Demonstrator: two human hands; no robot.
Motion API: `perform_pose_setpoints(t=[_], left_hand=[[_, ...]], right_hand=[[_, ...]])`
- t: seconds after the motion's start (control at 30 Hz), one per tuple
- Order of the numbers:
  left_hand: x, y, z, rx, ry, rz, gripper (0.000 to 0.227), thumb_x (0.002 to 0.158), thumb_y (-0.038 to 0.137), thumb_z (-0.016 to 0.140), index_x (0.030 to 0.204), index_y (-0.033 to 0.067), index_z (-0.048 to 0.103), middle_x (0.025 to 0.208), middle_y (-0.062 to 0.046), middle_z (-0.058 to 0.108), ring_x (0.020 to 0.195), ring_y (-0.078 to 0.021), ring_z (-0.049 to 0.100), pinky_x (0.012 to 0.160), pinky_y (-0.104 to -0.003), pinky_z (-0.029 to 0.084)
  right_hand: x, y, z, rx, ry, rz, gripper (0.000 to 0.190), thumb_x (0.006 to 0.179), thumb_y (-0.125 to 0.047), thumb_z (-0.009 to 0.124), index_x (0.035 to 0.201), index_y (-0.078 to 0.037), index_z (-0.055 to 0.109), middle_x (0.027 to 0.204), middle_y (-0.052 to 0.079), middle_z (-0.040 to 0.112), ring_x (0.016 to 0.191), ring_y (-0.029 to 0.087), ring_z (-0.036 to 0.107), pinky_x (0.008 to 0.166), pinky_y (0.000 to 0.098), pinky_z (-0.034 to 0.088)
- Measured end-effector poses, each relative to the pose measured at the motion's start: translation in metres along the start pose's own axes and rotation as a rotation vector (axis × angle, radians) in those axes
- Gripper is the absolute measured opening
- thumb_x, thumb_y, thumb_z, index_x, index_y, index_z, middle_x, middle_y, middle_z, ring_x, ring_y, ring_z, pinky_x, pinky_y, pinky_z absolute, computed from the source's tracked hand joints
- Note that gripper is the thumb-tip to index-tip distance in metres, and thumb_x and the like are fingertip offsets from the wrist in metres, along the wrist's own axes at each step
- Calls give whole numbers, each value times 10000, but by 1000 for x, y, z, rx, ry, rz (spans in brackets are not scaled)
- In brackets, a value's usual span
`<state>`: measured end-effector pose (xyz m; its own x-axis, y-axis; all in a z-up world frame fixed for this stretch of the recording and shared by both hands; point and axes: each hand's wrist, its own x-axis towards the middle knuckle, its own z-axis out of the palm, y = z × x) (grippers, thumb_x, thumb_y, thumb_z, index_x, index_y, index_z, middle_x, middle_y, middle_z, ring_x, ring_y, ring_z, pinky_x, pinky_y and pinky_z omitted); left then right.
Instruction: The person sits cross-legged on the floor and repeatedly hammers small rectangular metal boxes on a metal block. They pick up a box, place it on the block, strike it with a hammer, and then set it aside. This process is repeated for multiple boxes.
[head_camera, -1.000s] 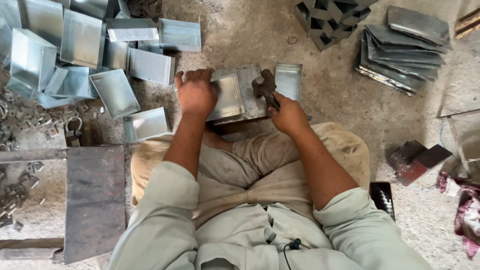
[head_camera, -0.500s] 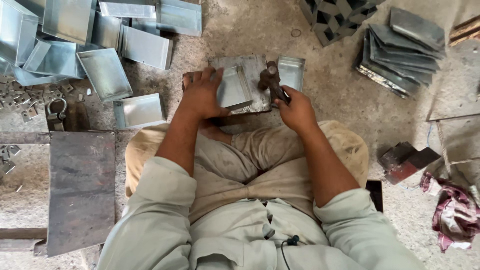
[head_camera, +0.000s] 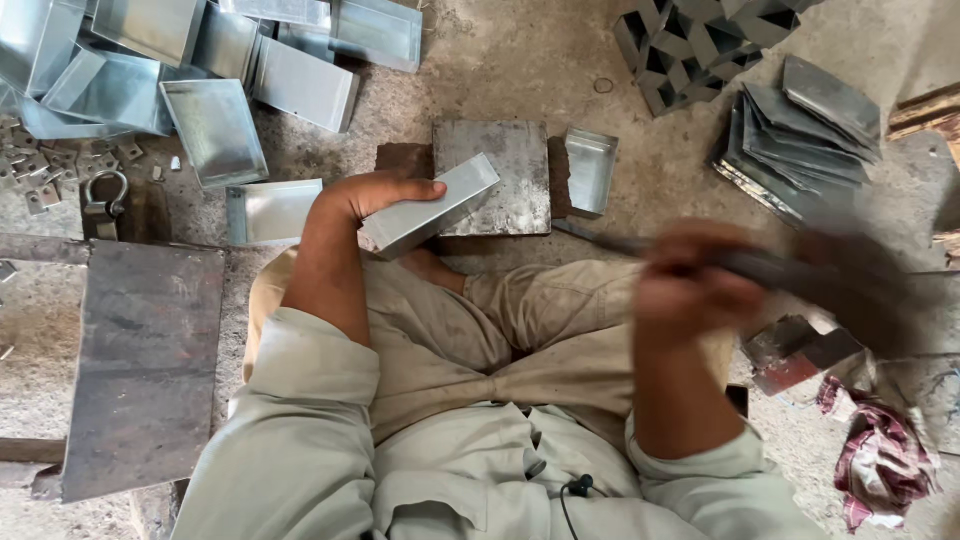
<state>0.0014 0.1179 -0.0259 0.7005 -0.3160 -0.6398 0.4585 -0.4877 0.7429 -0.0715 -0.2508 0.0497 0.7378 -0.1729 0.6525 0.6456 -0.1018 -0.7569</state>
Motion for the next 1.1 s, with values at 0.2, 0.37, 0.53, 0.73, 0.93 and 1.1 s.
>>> perform_pose_setpoints(t=[0.2,0.37,0.53,0.73,0.93,1.1], left_hand=[[-2,-1,3,61,37,74,918,706,738,700,1219,-23,710,1136,-203,753,1035,-296,716,886,-373,537],[-4,0,8,87,64,46,1017,678,744,677,1348,-21,669,1299,-240,695,1198,-325,660,1004,-369,488],[-1,2,8,41,81,163,1137,696,686,759,1497,-56,444,1447,-270,580,1358,-344,559,1100,-384,438],[-30,25,29,416,394,316,1241,609,568,893,1576,55,308,1528,-245,455,1436,-420,388,1143,-440,345],[-56,58,45,697,526,252,1183,565,506,910,1586,240,375,1460,-180,503,1376,-395,443,1125,-584,297],[-71,63,37,760,527,329,1079,568,550,901,1515,228,494,1474,-166,510,1357,-407,466,1123,-589,313]], right_hand=[[-8,13,29,-521,-482,269,440,1021,-201,712,1368,58,627,886,143,717,735,148,662,669,281,531],[0,1,14,-338,-350,184,458,1064,-217,665,1445,23,580,897,136,702,748,126,610,662,288,506],[-9,25,26,-506,-592,213,422,1024,-209,693,1406,-37,642,859,155,675,738,129,621,691,320,516],[-23,84,18,-480,-678,790,407,1031,-246,626,1386,-46,620,813,181,674,690,296,640,652,435,513],[-47,140,10,-655,-705,379,593,956,-237,709,1467,-1,520,1058,283,716,983,412,693,836,448,547],[-32,165,9,-753,-779,442,536,886,-337,785,1327,-57,666,1063,268,722,974,406,700,846,453,541]])
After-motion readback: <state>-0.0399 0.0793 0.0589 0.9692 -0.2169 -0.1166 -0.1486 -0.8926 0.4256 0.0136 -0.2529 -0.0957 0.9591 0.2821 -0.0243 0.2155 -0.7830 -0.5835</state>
